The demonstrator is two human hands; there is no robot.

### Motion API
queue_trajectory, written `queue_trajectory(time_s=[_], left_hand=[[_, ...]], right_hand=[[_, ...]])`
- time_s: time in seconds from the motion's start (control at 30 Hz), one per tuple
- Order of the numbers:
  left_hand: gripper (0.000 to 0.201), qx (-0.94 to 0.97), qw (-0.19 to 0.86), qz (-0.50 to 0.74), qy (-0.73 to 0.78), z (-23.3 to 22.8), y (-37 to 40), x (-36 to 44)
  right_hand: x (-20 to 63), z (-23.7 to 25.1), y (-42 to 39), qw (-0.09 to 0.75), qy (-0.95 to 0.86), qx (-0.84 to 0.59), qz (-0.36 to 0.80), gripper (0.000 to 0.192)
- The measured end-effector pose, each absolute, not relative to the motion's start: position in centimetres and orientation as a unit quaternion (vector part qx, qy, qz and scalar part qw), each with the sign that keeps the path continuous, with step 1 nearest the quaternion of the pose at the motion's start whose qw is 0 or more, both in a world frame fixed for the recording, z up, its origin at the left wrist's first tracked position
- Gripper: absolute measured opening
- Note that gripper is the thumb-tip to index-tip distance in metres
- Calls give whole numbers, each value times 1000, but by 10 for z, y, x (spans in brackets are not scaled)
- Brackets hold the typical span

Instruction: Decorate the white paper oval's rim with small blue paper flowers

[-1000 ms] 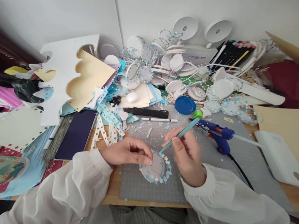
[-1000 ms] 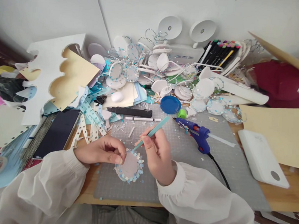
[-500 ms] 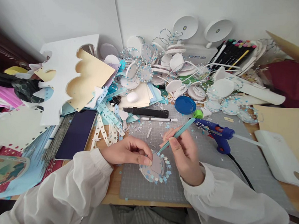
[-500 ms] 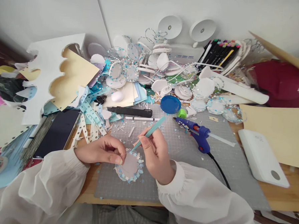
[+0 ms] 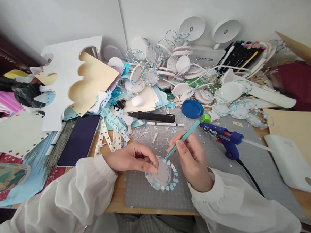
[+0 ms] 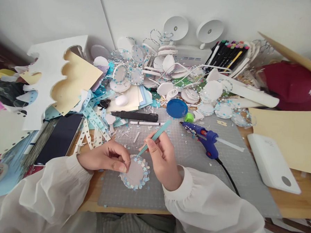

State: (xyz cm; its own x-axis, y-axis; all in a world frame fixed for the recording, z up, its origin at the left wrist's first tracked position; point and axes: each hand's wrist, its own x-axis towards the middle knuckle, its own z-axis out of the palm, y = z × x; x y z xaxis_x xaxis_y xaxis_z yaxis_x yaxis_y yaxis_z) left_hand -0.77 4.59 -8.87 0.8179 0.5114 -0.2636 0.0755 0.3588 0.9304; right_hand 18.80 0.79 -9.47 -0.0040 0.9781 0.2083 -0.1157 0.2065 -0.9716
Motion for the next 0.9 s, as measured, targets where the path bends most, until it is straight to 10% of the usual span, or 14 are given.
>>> queue_trajectory(time_s=[0.9], left_hand=[[21, 537, 787, 139, 271, -90, 45, -8]], right_hand=[[186, -89, 11, 501, -483, -438, 569, 24]])
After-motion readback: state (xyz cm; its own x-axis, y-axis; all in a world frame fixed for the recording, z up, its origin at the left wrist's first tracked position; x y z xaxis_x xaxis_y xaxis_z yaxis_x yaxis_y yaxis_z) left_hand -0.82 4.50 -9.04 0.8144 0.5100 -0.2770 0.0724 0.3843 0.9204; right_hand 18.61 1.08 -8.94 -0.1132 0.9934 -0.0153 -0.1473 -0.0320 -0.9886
